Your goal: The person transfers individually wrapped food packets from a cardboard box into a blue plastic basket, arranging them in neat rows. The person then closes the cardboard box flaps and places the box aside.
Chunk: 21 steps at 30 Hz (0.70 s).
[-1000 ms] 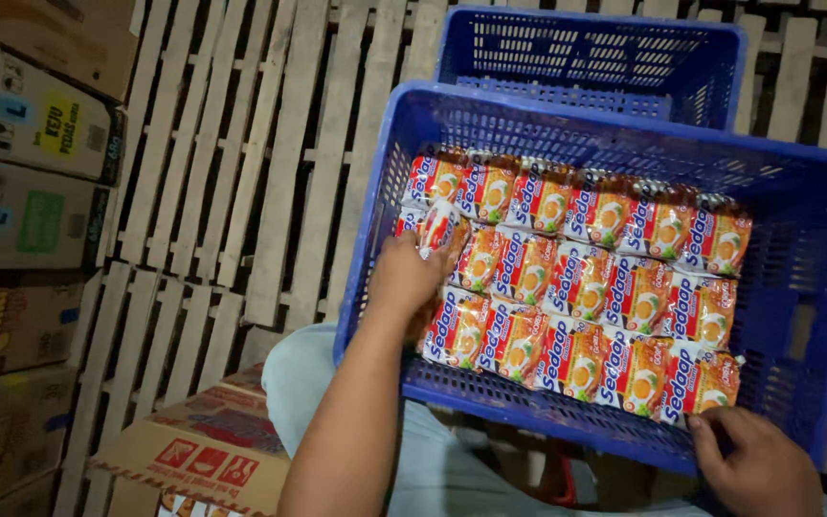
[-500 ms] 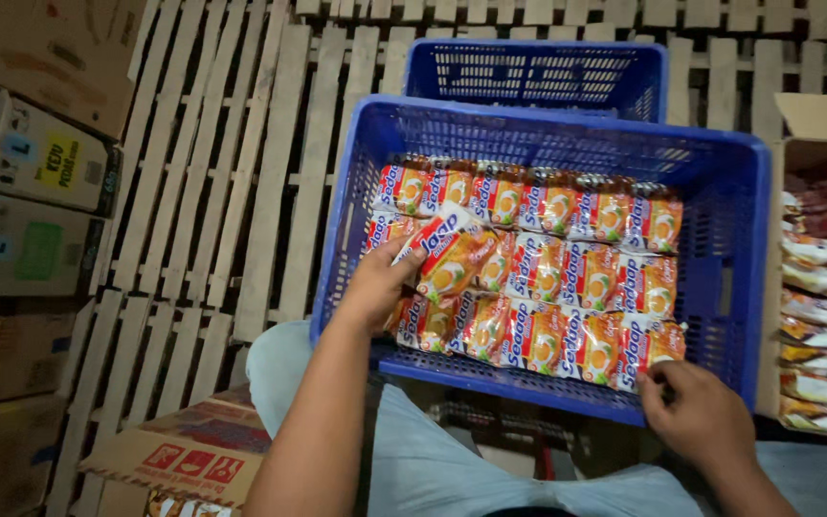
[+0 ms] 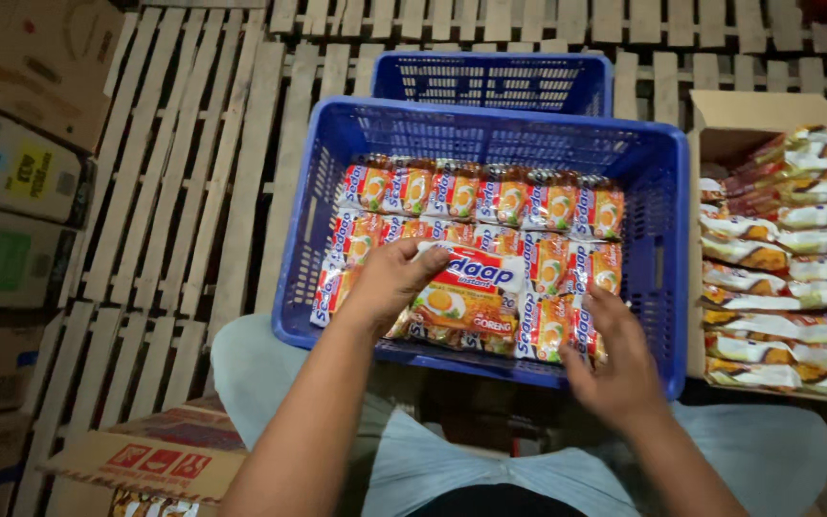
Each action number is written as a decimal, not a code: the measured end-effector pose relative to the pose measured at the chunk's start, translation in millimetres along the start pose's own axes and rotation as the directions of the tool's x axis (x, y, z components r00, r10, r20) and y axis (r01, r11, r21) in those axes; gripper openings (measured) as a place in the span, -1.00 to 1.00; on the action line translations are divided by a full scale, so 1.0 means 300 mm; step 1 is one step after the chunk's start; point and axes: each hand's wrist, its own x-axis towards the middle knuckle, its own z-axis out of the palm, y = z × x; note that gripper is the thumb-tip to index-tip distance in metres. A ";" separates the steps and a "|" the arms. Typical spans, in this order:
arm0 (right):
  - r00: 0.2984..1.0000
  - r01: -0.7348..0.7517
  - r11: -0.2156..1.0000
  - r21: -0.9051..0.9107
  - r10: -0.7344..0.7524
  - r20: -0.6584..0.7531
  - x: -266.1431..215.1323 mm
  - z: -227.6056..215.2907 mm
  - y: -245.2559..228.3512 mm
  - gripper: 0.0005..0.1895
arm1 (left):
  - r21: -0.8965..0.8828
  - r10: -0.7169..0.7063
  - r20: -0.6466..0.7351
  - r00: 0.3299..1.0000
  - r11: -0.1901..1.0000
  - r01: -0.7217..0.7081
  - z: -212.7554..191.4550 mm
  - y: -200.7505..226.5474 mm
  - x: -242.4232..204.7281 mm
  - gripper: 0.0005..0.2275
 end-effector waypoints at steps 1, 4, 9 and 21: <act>1.000 -0.008 1.000 -0.003 0.007 -0.007 0.018 -0.005 -0.028 -0.20 | 0.006 0.000 0.009 1.000 1.000 0.000 0.034 0.009 -0.003 -0.54; 0.976 0.215 0.969 -0.122 -0.218 -0.012 0.058 -0.019 -0.084 0.06 | 0.021 -0.050 0.065 0.997 0.999 0.049 0.138 0.062 -0.023 -0.52; 0.941 0.329 0.922 -0.206 -0.301 0.155 0.045 -0.081 -0.089 -0.26 | 0.428 -0.285 0.204 0.937 0.886 0.176 0.285 0.074 -0.071 -0.23; 0.721 -0.560 0.768 0.310 0.636 -0.274 -0.219 -0.403 0.353 -0.45 | 0.805 -0.065 0.083 0.994 0.593 -0.028 0.309 -0.169 -0.096 -0.60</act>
